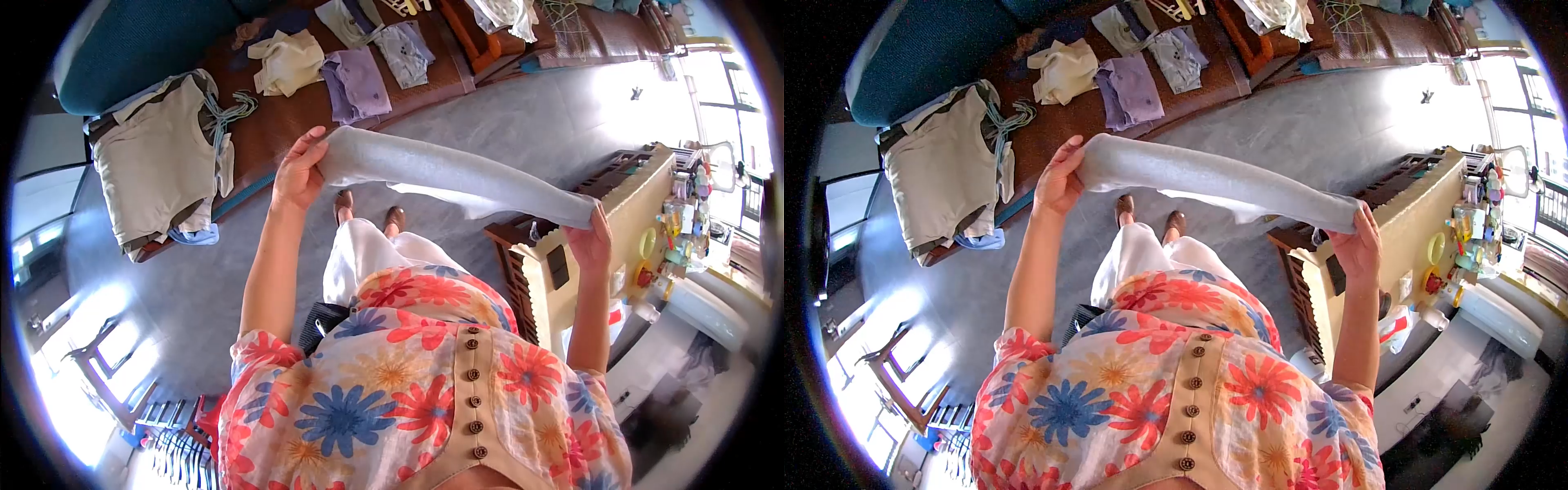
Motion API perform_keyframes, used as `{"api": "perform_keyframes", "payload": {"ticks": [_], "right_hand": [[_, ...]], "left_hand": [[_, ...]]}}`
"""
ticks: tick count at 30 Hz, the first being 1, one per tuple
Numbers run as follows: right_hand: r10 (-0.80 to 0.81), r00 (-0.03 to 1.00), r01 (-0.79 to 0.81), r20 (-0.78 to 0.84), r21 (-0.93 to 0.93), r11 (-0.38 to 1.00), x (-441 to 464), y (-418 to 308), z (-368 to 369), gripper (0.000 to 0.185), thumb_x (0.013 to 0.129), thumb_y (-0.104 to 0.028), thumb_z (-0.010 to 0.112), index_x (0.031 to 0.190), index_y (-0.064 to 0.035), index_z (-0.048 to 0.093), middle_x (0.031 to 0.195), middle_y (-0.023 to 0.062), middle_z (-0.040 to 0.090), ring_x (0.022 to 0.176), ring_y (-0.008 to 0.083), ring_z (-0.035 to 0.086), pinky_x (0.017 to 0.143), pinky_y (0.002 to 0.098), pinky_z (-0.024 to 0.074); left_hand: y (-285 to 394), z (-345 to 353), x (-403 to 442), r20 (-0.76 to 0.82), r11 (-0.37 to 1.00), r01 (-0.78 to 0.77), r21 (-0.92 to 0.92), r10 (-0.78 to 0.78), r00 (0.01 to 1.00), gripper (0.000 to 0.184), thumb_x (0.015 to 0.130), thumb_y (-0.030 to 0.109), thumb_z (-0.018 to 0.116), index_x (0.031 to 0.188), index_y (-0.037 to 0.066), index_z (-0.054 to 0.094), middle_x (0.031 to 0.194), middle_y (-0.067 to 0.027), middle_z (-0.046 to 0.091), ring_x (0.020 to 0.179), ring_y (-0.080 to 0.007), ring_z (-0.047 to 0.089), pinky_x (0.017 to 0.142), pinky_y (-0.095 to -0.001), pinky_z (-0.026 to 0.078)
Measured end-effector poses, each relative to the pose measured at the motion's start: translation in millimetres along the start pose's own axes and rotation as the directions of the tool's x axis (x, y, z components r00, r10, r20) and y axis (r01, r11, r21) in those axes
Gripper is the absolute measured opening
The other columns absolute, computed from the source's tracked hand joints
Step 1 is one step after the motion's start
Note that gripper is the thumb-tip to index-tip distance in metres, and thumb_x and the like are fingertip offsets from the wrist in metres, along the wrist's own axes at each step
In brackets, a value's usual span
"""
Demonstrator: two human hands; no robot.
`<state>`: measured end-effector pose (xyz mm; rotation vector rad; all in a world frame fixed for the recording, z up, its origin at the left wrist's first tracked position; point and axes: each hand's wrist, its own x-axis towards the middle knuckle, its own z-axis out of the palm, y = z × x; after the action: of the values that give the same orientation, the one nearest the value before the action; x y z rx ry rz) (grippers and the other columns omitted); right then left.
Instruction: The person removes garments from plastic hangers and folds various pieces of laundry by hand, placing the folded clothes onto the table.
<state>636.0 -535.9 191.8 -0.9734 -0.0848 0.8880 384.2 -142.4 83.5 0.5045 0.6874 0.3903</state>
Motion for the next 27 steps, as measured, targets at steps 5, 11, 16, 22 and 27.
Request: {"api": "perform_keyframes", "payload": {"ticks": [5,11,16,22,27], "right_hand": [[-0.032,0.998,0.031,-0.062,-0.032,0.999,29,-15,-8,0.014,0.09,-0.014,0.047,0.099,-0.0091,0.057,0.1,0.0079,0.061,0.093,0.0216,0.059,0.081,0.0386,0.0464],[-0.073,0.994,0.062,-0.077,-0.137,0.989,54,-25,-4,0.012,0.089,-0.015,0.048,0.093,-0.0093,0.059,0.096,0.0067,0.062,0.091,0.0204,0.059,0.079,0.037,0.0475],[-0.086,0.996,0.083,-0.013,-0.177,0.981,56,-39,-6,0.016,0.09,-0.018,0.047,0.097,-0.0092,0.058,0.099,0.0086,0.061,0.093,0.0218,0.058,0.079,0.0389,0.0482],[0.252,0.954,-0.263,-0.163,-0.048,0.964,35,4,-1,0.029,0.086,-0.028,0.053,0.103,-0.0054,0.054,0.095,0.0108,0.06,0.09,0.0223,0.059,0.079,0.0411,0.0509],[0.356,0.916,-0.385,-0.185,-0.158,0.909,35,57,-11,0.013,0.085,-0.012,0.055,0.093,-0.0014,0.057,0.088,0.0063,0.06,0.077,0.0178,0.06,0.071,0.032,0.05]], "left_hand": [[25,17,19,0.09,0.994,-0.054,0.095,0.046,0.995,0.028,0.082,-0.003,0.051,0.109,0.006,0.05,0.094,-0.011,0.059,0.086,-0.0221,0.058,0.079,-0.0345,0.048],[43,42,35,0.063,0.991,-0.085,0.108,0.079,0.995,0.027,0.081,-0.001,0.055,0.107,0.007,0.054,0.092,-0.0065,0.058,0.084,-0.0187,0.057,0.077,-0.0303,0.047],[82,68,37,0.143,0.973,-0.185,0.136,0.166,0.976,0.024,0.08,0.0,0.056,0.104,0.007,0.057,0.092,-0.0038,0.058,0.084,-0.0152,0.056,0.077,-0.0273,0.046],[77,87,23,0.194,0.953,-0.167,0.252,0.119,0.974,0.025,0.08,-0.001,0.056,0.104,0.006,0.057,0.087,-0.0042,0.059,0.08,-0.0149,0.056,0.074,-0.0263,0.047],[53,80,-1,0.071,0.854,-0.042,0.518,0.006,0.997,0.024,0.079,0.005,0.057,0.103,0.003,0.055,0.09,-0.0042,0.059,0.081,-0.0121,0.055,0.072,-0.0227,0.043]]}}
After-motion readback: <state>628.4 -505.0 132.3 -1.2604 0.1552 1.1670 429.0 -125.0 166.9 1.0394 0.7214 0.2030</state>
